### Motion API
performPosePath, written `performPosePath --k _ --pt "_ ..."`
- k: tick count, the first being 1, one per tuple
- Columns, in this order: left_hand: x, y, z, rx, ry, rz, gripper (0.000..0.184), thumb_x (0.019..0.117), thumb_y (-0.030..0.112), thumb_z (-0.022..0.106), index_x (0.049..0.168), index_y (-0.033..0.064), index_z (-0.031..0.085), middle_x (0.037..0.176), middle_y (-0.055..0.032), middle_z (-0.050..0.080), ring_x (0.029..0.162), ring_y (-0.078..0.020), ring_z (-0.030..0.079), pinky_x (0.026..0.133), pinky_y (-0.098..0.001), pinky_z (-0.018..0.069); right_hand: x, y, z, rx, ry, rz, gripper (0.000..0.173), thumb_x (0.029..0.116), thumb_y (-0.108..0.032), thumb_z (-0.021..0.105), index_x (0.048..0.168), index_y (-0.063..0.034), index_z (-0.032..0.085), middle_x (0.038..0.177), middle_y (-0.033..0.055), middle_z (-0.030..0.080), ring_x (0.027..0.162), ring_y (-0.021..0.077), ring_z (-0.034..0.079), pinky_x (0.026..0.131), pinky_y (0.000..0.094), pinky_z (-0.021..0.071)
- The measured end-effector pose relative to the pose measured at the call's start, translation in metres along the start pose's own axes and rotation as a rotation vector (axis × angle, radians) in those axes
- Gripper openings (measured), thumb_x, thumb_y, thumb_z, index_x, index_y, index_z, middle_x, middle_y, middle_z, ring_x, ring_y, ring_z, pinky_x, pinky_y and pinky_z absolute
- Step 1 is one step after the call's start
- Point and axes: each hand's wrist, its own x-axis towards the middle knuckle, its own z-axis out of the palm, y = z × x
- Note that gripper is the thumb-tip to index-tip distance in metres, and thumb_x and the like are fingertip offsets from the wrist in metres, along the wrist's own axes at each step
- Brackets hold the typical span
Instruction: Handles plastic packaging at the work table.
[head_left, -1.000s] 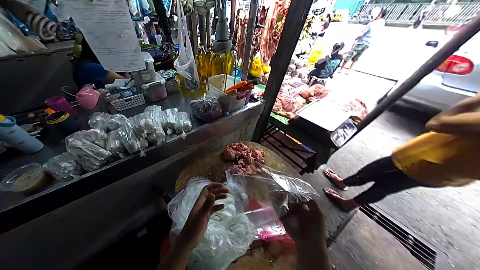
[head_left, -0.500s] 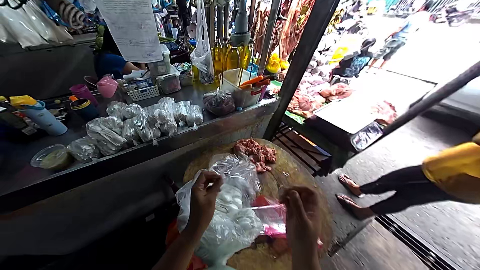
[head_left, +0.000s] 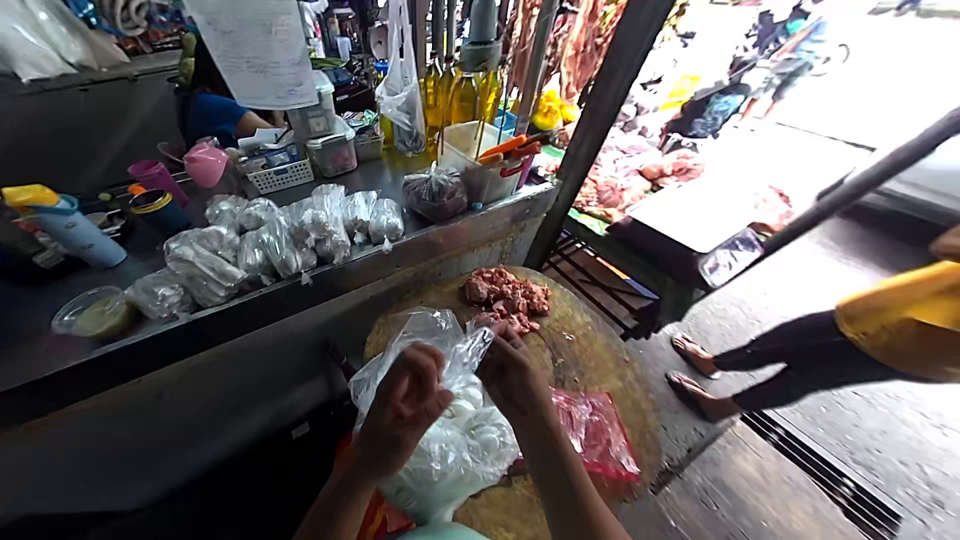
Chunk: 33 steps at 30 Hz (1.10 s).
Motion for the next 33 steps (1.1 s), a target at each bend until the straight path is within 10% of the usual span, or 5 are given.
performPosePath --k 3,8,13,20,33 --pt "-0.002 -0.011 -0.010 0.577 0.202 -0.008 0.022 0.0936 0.003 0.055 0.083 0.0073 0.073 0.107 -0.0076 0.060 0.098 -0.0047 0.058 0.086 -0.0166 0.0501 -0.018 0.000 -0.002 0.085 -0.256 0.029 0.015 0.0967 -0.006 0.052 0.097 -0.0170 0.061 0.081 -0.0032 0.070 0.073 0.0074 0.069 0.073 0.0261 0.0582" --pt "-0.005 -0.029 -0.028 0.868 0.478 -0.113 0.025 0.0966 0.000 0.051 0.107 -0.0110 0.072 0.115 -0.0278 0.064 0.105 -0.0261 0.065 0.092 -0.0337 0.0543 -0.013 -0.002 -0.033 -0.584 -0.372 -0.081 0.020 0.0995 -0.008 0.058 0.119 -0.0035 0.053 0.112 0.0065 0.071 0.098 0.0169 0.072 0.086 0.0352 0.0608" --pt "-0.026 -0.032 -0.071 0.871 0.570 -0.297 0.035 0.1016 0.007 0.047 0.125 -0.0135 0.062 0.126 -0.0319 0.060 0.113 -0.0347 0.062 0.098 -0.0428 0.0508 -0.011 0.021 -0.108 -1.592 -0.161 0.654 0.078 0.0964 -0.063 0.058 0.145 -0.0029 0.051 0.128 0.0275 0.065 0.121 0.0451 0.062 0.103 0.0664 0.0451" --pt "-0.041 -0.051 -0.058 0.783 0.532 -0.432 0.038 0.0975 0.001 0.051 0.133 -0.0109 0.059 0.138 -0.0320 0.054 0.122 -0.0376 0.058 0.101 -0.0472 0.0490 -0.035 0.032 -0.119 -1.491 -0.228 0.602 0.078 0.0853 -0.051 0.079 0.143 -0.0071 0.050 0.119 0.0227 0.068 0.112 0.0398 0.066 0.099 0.0620 0.0491" --pt "-0.048 -0.036 -0.069 0.685 0.576 -0.382 0.039 0.1004 0.007 0.051 0.133 -0.0146 0.057 0.141 -0.0324 0.054 0.133 -0.0367 0.053 0.111 -0.0447 0.0431 -0.061 -0.035 -0.114 -0.560 0.250 -0.316 0.053 0.0827 -0.004 0.069 0.131 -0.0011 0.048 0.102 -0.0010 0.074 0.088 0.0076 0.073 0.078 0.0289 0.0629"
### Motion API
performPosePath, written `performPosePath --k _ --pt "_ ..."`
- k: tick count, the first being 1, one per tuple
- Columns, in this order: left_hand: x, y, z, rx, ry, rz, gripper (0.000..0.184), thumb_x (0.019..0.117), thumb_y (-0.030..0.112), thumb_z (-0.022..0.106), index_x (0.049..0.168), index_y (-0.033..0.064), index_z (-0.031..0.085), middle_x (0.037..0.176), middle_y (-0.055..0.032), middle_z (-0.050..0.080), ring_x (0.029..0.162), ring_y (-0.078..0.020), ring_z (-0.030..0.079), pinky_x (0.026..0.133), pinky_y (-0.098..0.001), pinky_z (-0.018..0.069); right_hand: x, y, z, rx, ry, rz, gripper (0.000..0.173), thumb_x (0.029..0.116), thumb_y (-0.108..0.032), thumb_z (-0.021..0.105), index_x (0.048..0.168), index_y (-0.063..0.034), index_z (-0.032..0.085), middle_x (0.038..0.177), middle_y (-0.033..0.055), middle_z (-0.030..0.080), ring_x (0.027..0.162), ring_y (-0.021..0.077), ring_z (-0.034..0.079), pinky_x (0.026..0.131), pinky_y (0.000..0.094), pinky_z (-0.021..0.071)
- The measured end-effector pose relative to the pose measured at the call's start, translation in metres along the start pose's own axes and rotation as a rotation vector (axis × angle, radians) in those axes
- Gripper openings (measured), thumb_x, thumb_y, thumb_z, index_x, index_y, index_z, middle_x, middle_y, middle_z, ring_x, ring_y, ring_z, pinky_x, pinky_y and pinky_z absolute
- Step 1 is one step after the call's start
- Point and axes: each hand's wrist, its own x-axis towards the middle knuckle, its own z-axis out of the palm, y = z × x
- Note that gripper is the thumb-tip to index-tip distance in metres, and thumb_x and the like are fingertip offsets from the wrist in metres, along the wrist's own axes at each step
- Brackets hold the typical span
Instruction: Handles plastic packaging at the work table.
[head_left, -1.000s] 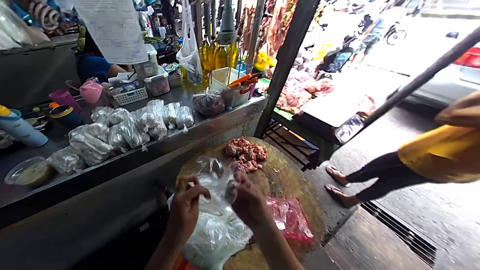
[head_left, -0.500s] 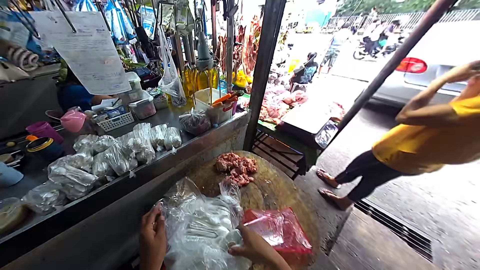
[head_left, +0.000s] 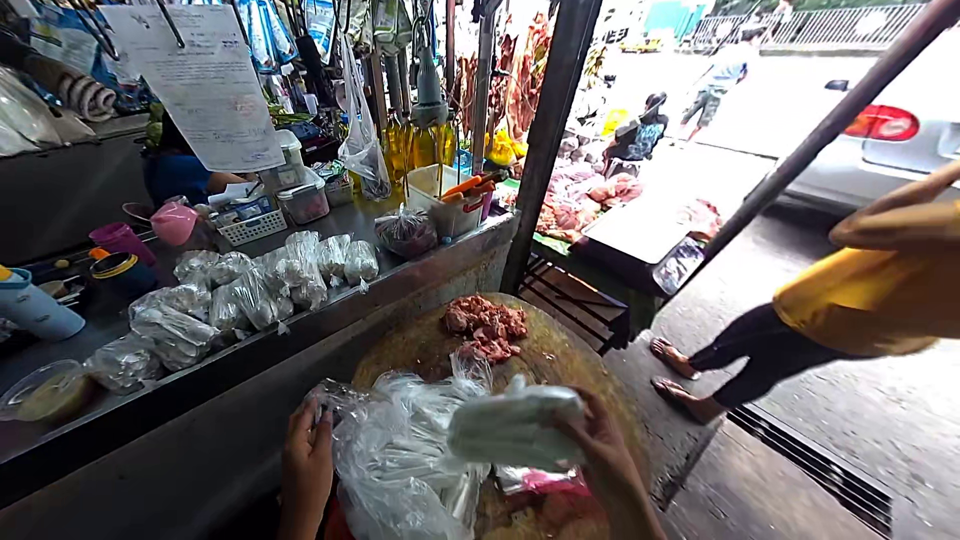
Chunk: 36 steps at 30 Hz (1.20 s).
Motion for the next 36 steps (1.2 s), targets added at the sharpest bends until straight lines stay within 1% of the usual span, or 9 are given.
performPosePath --k 5,8,14,17,20,23,29,31,36 --pt "-0.034 0.024 0.036 -0.240 -0.535 0.014 0.043 0.1025 0.021 0.056 0.132 -0.0111 0.057 0.136 -0.0223 0.061 0.124 -0.0205 0.061 0.103 -0.0363 0.0513 -0.010 -0.029 0.024 0.302 0.091 -0.109 0.053 0.0834 -0.006 0.073 0.127 -0.0117 0.043 0.105 -0.0047 0.072 0.091 0.0086 0.072 0.080 0.0297 0.0635" --pt "-0.058 0.056 0.060 -0.465 -0.761 -0.117 0.071 0.1009 0.046 0.054 0.140 -0.0123 0.044 0.120 -0.0073 0.062 0.088 0.0021 0.056 0.071 -0.0186 0.0472 -0.037 -0.019 0.050 0.400 0.024 -0.052 0.061 0.0815 -0.013 0.080 0.128 -0.0166 0.041 0.107 -0.0094 0.071 0.094 0.0065 0.071 0.081 0.0289 0.0628" --pt "-0.059 0.088 0.056 -0.570 -0.578 -0.563 0.044 0.1014 0.024 0.054 0.132 -0.0071 0.045 0.103 -0.0031 0.064 0.090 -0.0005 0.064 0.084 -0.0219 0.0557 -0.059 0.009 0.039 0.285 -0.473 -0.120 0.054 0.0841 -0.047 0.079 0.131 -0.0353 0.053 0.128 -0.0155 0.064 0.119 0.0038 0.061 0.102 0.0278 0.0523" --pt "-0.070 0.077 0.048 -0.591 -0.740 -0.511 0.049 0.0950 0.026 0.067 0.128 -0.0048 0.048 0.101 0.0020 0.068 0.090 -0.0001 0.066 0.086 -0.0226 0.0566 -0.047 0.013 0.031 0.240 -0.364 -0.019 0.084 0.0832 -0.070 0.066 0.144 -0.0174 0.042 0.135 0.0022 0.065 0.127 0.0206 0.061 0.105 0.0424 0.0516" --pt "-0.081 0.084 0.043 -0.442 -1.043 -0.459 0.037 0.0932 0.007 0.068 0.125 -0.0085 0.056 0.102 -0.0046 0.071 0.094 -0.0053 0.068 0.091 -0.0274 0.0563 -0.060 0.005 0.037 0.228 -0.545 0.288 0.106 0.0773 -0.064 0.077 0.150 -0.0062 0.026 0.130 -0.0038 0.064 0.116 0.0067 0.064 0.100 0.0310 0.0555" --pt "-0.069 0.075 0.030 -0.155 -1.358 -0.215 0.051 0.0952 0.020 0.069 0.134 -0.0104 0.054 0.124 -0.0198 0.066 0.117 -0.0194 0.064 0.106 -0.0406 0.0478 -0.069 0.023 0.035 0.342 -0.584 0.451 0.064 0.0782 -0.049 0.084 0.125 -0.0127 0.058 0.106 -0.0049 0.076 0.096 0.0059 0.072 0.089 0.0288 0.0600" --pt "-0.020 0.059 0.000 0.090 -0.857 -0.007 0.048 0.1092 0.021 0.035 0.149 -0.0014 0.048 0.147 -0.0200 0.055 0.139 -0.0272 0.051 0.118 -0.0457 0.0382 -0.076 0.006 0.011 0.406 -0.197 0.383 0.019 0.0975 -0.039 0.056 0.100 -0.0259 0.071 0.092 -0.0085 0.078 0.087 0.0013 0.073 0.081 0.0248 0.0614" --pt "-0.013 0.066 0.007 0.245 -0.650 0.084 0.049 0.1043 0.010 0.036 0.151 -0.0006 0.046 0.154 -0.0229 0.045 0.138 -0.0346 0.051 0.113 -0.0493 0.0428 -0.067 -0.003 0.002 0.381 -0.280 0.333 0.023 0.0941 -0.042 0.068 0.110 -0.0262 0.073 0.097 -0.0109 0.078 0.090 -0.0013 0.072 0.084 0.0214 0.0600" --pt "-0.026 0.075 0.037 0.347 -0.559 0.242 0.049 0.0936 -0.005 0.045 0.141 -0.0028 0.056 0.157 -0.0224 0.041 0.094 -0.0355 0.073 0.074 -0.0482 0.0601 -0.058 -0.028 0.037 0.127 -0.570 0.271 0.110 0.0761 -0.036 0.082 0.157 0.0010 0.018 0.145 0.0033 0.057 0.123 0.0087 0.061 0.101 0.0282 0.0538"
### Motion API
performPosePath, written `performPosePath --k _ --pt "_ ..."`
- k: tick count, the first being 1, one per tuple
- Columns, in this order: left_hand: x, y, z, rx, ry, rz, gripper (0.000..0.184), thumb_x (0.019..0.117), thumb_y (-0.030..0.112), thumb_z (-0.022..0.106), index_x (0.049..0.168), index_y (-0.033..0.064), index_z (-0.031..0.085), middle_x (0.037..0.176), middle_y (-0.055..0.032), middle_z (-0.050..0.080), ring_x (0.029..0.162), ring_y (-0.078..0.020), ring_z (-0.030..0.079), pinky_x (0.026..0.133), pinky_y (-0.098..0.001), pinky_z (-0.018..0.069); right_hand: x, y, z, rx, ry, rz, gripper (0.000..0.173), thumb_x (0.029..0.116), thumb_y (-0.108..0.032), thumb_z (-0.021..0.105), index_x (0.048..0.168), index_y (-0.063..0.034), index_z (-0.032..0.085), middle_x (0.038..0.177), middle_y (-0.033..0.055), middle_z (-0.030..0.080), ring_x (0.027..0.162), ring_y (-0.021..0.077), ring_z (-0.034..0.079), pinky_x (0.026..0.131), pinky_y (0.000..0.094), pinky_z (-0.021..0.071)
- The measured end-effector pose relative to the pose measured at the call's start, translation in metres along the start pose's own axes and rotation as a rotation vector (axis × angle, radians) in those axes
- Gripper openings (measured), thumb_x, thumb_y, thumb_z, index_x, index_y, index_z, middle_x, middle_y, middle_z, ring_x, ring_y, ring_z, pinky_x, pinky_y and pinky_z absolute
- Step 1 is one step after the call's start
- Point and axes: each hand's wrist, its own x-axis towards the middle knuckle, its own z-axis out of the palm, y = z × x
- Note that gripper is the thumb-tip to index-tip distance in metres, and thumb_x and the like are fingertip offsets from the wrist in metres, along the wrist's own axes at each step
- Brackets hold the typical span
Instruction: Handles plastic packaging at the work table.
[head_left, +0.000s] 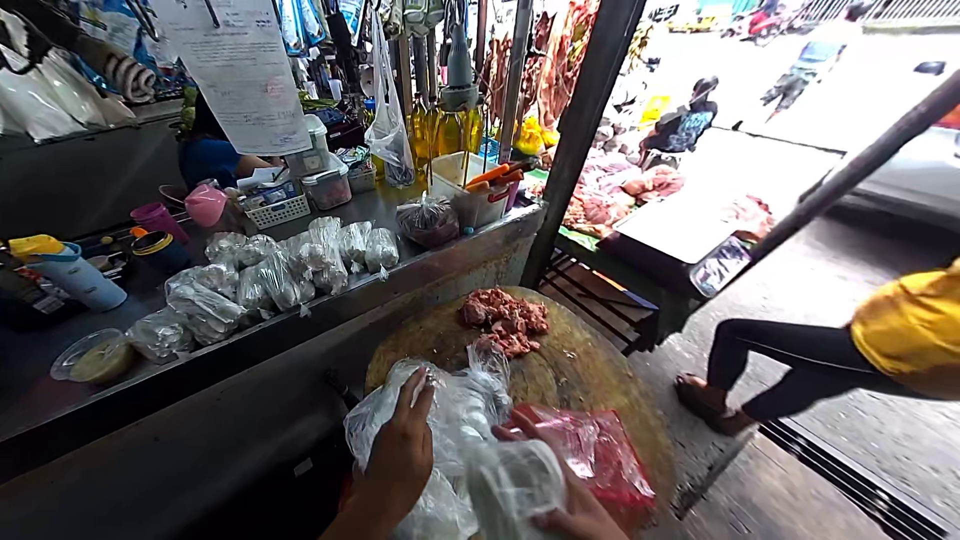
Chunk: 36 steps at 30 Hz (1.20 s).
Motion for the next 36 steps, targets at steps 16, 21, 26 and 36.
performPosePath --k 16,21,26,36 --pt "-0.029 0.048 0.019 0.168 -0.402 -0.126 0.064 0.0961 -0.007 0.046 0.156 0.0147 0.043 0.170 -0.0185 0.013 0.083 -0.0300 0.073 0.073 -0.0416 0.0590 0.007 0.028 0.046 -0.888 0.346 0.086 0.086 0.0810 -0.017 0.082 0.154 -0.0012 0.038 0.124 0.0235 0.069 0.098 0.0428 0.072 0.084 0.0637 0.0556" --pt "-0.024 0.060 0.021 0.239 -0.622 -0.202 0.067 0.1005 -0.002 0.044 0.163 0.0081 0.022 0.172 -0.0145 -0.001 0.092 -0.0290 0.072 0.079 -0.0416 0.0577 0.014 0.024 0.053 -1.017 0.315 0.244 0.091 0.0842 -0.011 0.077 0.159 0.0004 0.027 0.136 0.0269 0.060 0.097 0.0450 0.072 0.085 0.0619 0.0556" --pt "-0.012 0.054 0.020 0.192 -0.709 -0.244 0.063 0.1020 0.000 0.041 0.162 0.0075 0.023 0.172 -0.0123 -0.001 0.108 -0.0318 0.069 0.088 -0.0437 0.0558 0.023 0.022 0.060 -1.122 0.293 0.398 0.092 0.0904 -0.019 0.072 0.162 -0.0009 0.017 0.136 0.0269 0.058 0.100 0.0422 0.071 0.089 0.0569 0.0555" --pt "0.006 0.055 0.034 0.241 -0.922 -0.235 0.060 0.0993 -0.004 0.046 0.158 0.0047 0.034 0.169 -0.0207 0.012 0.121 -0.0446 0.060 0.096 -0.0549 0.0521 0.027 0.044 0.061 -1.229 0.236 0.375 0.080 0.0959 -0.015 0.061 0.160 0.0058 0.018 0.136 0.0248 0.060 0.097 0.0381 0.073 0.085 0.0525 0.0574"
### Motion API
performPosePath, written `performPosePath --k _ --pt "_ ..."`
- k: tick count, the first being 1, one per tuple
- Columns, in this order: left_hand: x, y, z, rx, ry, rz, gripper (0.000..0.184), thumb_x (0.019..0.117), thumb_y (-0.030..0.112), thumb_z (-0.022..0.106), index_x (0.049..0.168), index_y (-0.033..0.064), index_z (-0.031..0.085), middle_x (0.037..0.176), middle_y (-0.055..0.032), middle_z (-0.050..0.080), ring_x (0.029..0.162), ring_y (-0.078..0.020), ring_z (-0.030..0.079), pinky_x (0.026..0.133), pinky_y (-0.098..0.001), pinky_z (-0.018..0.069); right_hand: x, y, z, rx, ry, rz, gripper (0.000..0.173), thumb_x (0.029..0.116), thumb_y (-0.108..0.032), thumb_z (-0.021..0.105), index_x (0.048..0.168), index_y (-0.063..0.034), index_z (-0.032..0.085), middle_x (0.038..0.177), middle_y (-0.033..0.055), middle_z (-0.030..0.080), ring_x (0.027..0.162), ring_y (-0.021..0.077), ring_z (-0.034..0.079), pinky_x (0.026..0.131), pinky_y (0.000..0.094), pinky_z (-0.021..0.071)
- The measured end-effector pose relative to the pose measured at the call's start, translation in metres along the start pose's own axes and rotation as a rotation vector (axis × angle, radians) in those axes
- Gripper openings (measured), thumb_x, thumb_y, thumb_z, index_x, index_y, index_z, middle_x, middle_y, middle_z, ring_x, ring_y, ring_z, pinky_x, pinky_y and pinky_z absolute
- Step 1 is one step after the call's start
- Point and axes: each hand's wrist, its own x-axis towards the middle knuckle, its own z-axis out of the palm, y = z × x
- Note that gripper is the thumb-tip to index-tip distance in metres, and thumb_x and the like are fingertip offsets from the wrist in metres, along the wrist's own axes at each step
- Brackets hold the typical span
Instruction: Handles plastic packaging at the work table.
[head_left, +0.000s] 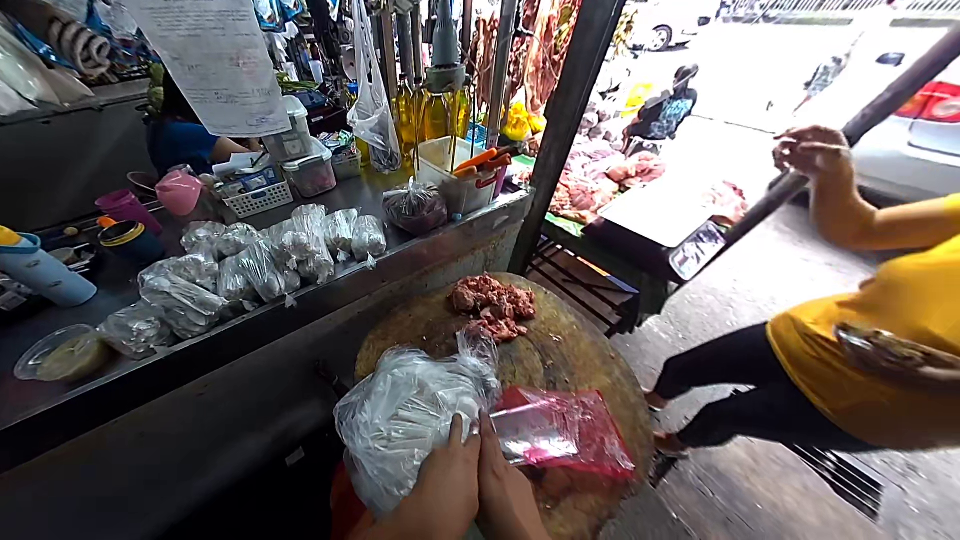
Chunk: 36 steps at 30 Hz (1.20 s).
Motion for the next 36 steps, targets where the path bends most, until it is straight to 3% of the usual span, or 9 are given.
performPosePath --k 5,7,11,15,17,23,28,33,36 --pt "-0.002 0.007 0.032 0.134 0.052 0.006 0.063 0.0990 -0.008 0.042 0.159 0.0122 0.036 0.171 -0.0152 -0.005 0.100 -0.0388 0.070 0.082 -0.0491 0.0572 0.030 0.042 0.003 0.473 -0.188 0.090 0.097 0.0920 -0.019 0.071 0.162 -0.0007 0.005 0.151 0.0264 0.047 0.133 0.0330 0.056 0.113 0.0475 0.0427" --pt "-0.002 -0.002 0.039 0.090 0.079 0.027 0.068 0.0971 -0.007 0.045 0.160 0.0174 0.035 0.171 -0.0140 -0.007 0.096 -0.0377 0.070 0.080 -0.0493 0.0571 0.030 0.064 0.007 0.850 -0.241 0.041 0.101 0.0825 -0.014 0.077 0.159 0.0014 0.013 0.147 0.0255 0.048 0.130 0.0255 0.055 0.109 0.0392 0.0463" --pt "0.003 -0.033 0.051 -0.177 0.136 0.047 0.068 0.0983 -0.001 0.044 0.162 0.0169 0.029 0.172 -0.0143 0.001 0.112 -0.0414 0.067 0.091 -0.0540 0.0548 -0.001 0.103 0.010 1.277 -0.466 -0.089 0.084 0.0873 -0.036 0.068 0.153 -0.0003 0.030 0.139 0.0068 0.060 0.121 0.0117 0.062 0.102 0.0344 0.0525" --pt "0.011 -0.046 0.058 -0.384 0.164 0.116 0.062 0.0970 -0.001 0.045 0.158 0.0048 0.034 0.169 -0.0186 0.015 0.128 -0.0399 0.058 0.101 -0.0533 0.0512 -0.032 0.108 0.019 1.228 -0.524 -0.187 0.095 0.0957 -0.029 0.063 0.162 -0.0029 0.001 0.165 0.0094 0.030 0.143 0.0113 0.043 0.117 0.0343 0.0408" --pt "0.013 -0.045 0.056 -0.379 0.139 0.122 0.064 0.0971 -0.002 0.045 0.159 0.0049 0.032 0.170 -0.0185 0.014 0.131 -0.0391 0.056 0.103 -0.0524 0.0504 -0.040 0.098 0.016 1.122 -0.455 -0.225 0.092 0.0975 -0.022 0.064 0.162 0.0003 0.002 0.167 0.0136 0.024 0.147 0.0115 0.039 0.120 0.0331 0.0378" --pt "-0.004 -0.019 0.039 0.001 0.049 0.147 0.065 0.0970 -0.003 0.047 0.157 0.0210 0.041 0.171 -0.0138 -0.007 0.099 -0.0392 0.069 0.082 -0.0523 0.0562 -0.043 0.073 0.010 0.899 -0.181 -0.106 0.070 0.0933 -0.013 0.068 0.153 0.0070 0.037 0.150 0.0228 0.048 0.134 0.0153 0.053 0.114 0.0318 0.0432" --pt "-0.001 -0.033 0.067 -0.123 0.608 0.381 0.065 0.0857 -0.008 0.059 0.144 0.0197 0.061 0.168 -0.0208 0.020 0.066 -0.0293 0.072 0.058 -0.0428 0.0580 -0.032 0.053 -0.012 1.233 -0.094 -0.046 0.067 0.0972 -0.001 0.051 0.157 0.0069 0.021 0.150 0.0120 0.049 0.124 0.0002 0.058 0.106 0.0213 0.0484" --pt "0.008 -0.044 0.073 -0.392 0.675 0.403 0.057 0.0944 -0.002 0.049 0.149 0.0151 0.055 0.167 -0.0243 0.019 0.087 -0.0347 0.075 0.066 -0.0478 0.0601 -0.019 0.052 -0.030 1.317 -0.256 -0.002 0.068 0.1025 -0.032 0.042 0.161 -0.0048 0.021 0.152 0.0073 0.049 0.131 0.0075 0.054 0.109 0.0297 0.0473" --pt "0.009 -0.036 0.070 -0.425 0.597 0.302 0.059 0.0962 -0.003 0.049 0.153 0.0121 0.048 0.169 -0.0212 0.010 0.102 -0.0353 0.073 0.077 -0.0471 0.0604 -0.008 0.041 -0.025 1.482 -0.194 0.195 0.050 0.1114 -0.038 0.028 0.143 -0.0066 0.050 0.120 0.0070 0.071 0.108 0.0133 0.069 0.095 0.0348 0.0574"
